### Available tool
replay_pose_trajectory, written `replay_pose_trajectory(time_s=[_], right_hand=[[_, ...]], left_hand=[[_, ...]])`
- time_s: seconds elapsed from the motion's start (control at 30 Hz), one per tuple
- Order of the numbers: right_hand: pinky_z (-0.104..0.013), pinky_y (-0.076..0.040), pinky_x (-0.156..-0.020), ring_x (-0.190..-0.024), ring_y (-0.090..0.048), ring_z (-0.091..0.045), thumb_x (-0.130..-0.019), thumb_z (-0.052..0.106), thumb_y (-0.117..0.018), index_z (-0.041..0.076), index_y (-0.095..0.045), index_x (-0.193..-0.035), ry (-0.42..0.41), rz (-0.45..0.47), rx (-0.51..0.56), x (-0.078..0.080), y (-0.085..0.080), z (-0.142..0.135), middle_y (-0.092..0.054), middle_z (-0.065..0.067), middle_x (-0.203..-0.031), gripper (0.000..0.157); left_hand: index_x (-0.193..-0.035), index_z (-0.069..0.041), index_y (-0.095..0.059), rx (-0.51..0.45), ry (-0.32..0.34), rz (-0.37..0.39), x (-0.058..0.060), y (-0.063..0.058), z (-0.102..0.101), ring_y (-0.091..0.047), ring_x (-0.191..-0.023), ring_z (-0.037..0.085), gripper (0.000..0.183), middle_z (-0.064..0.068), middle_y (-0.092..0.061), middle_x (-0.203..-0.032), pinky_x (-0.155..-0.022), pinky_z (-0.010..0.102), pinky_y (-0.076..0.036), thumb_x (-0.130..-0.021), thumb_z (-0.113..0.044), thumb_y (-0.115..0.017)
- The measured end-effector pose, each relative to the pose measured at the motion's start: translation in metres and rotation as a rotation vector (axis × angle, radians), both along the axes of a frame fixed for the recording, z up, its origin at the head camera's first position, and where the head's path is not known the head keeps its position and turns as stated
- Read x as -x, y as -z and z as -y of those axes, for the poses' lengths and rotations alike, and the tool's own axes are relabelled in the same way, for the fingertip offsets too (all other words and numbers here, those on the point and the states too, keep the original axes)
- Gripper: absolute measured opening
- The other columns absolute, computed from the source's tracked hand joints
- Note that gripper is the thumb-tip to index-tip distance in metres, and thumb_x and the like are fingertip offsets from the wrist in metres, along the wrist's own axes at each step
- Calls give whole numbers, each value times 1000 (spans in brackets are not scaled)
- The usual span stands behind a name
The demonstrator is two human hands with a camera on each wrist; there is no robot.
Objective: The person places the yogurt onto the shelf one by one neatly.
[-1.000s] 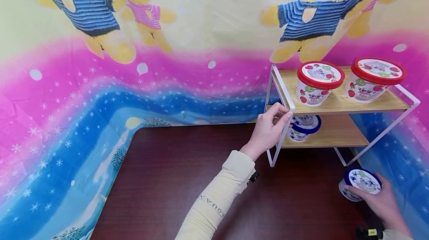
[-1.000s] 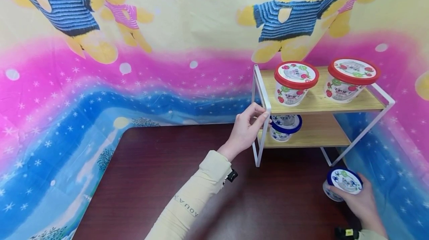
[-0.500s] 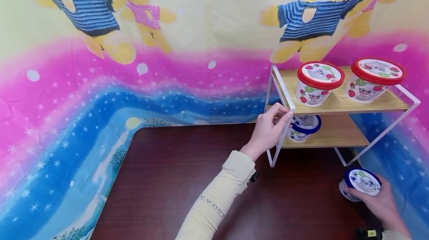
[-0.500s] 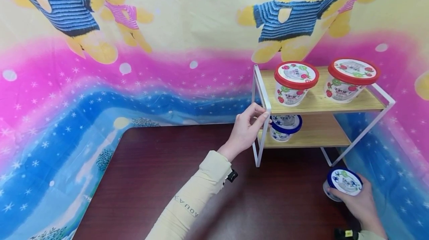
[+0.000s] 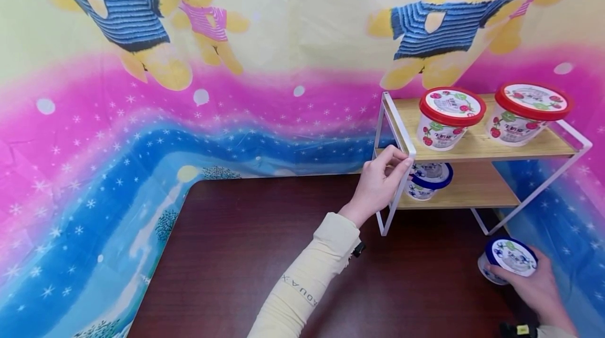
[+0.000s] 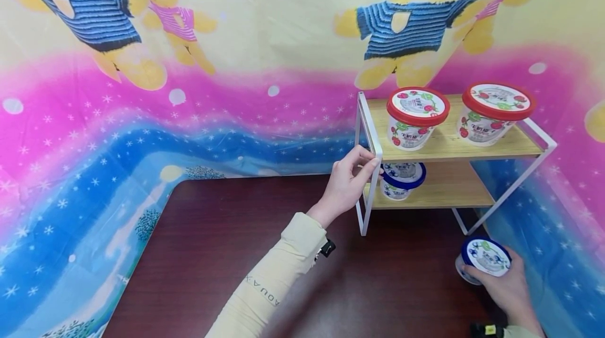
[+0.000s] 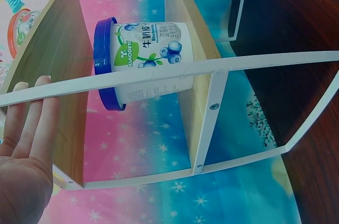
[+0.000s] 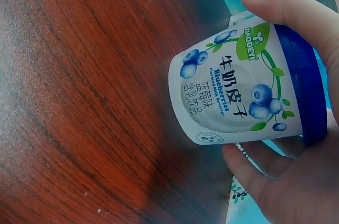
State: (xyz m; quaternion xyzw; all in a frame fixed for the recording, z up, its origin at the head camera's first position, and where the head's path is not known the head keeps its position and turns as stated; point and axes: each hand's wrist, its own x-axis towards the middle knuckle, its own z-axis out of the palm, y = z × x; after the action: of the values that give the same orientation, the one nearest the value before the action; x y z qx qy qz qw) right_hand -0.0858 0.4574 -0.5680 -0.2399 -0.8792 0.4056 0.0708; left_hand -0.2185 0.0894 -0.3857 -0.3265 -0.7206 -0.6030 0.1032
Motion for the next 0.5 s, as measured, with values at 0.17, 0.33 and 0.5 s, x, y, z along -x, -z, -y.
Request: replay_pose_trajectory(time_s=[0.17, 0.33, 0.5], right_hand=[[-38, -36, -91, -114, -39, -44, -82, 30, -87, -12, -18, -153, -2, 11, 14, 1, -1, 0, -37, -34, -138, 108], [-45, -36, -100, -120, -41, -43, -82, 30, -87, -13, -15, -153, -2, -7, 26, 3, -4, 1, -38, -33, -138, 109], [-34, -36, -91, -113, -40, -39, -81, 29, -88, -12, -21, -152, -9, -24, 6, 7, -11, 4, -38, -32, -136, 106]], left_hand=[[-107, -15, -58, 3, -2, -2, 0, 1, -1, -68, -82, 1, 9, 2, -70, -99, -75, 17, -55, -107, -23, -56], [-107, -15, -58, 9, -5, -8, 1, 2, -1, -67, -84, -1, 9, 1, -70, -100, -76, 16, -54, -107, -24, -56], [-108, -14, -58, -1, 7, -3, 1, 2, -1, -71, -84, 7, 8, 3, -70, -100, -75, 16, -55, -107, -22, -56]])
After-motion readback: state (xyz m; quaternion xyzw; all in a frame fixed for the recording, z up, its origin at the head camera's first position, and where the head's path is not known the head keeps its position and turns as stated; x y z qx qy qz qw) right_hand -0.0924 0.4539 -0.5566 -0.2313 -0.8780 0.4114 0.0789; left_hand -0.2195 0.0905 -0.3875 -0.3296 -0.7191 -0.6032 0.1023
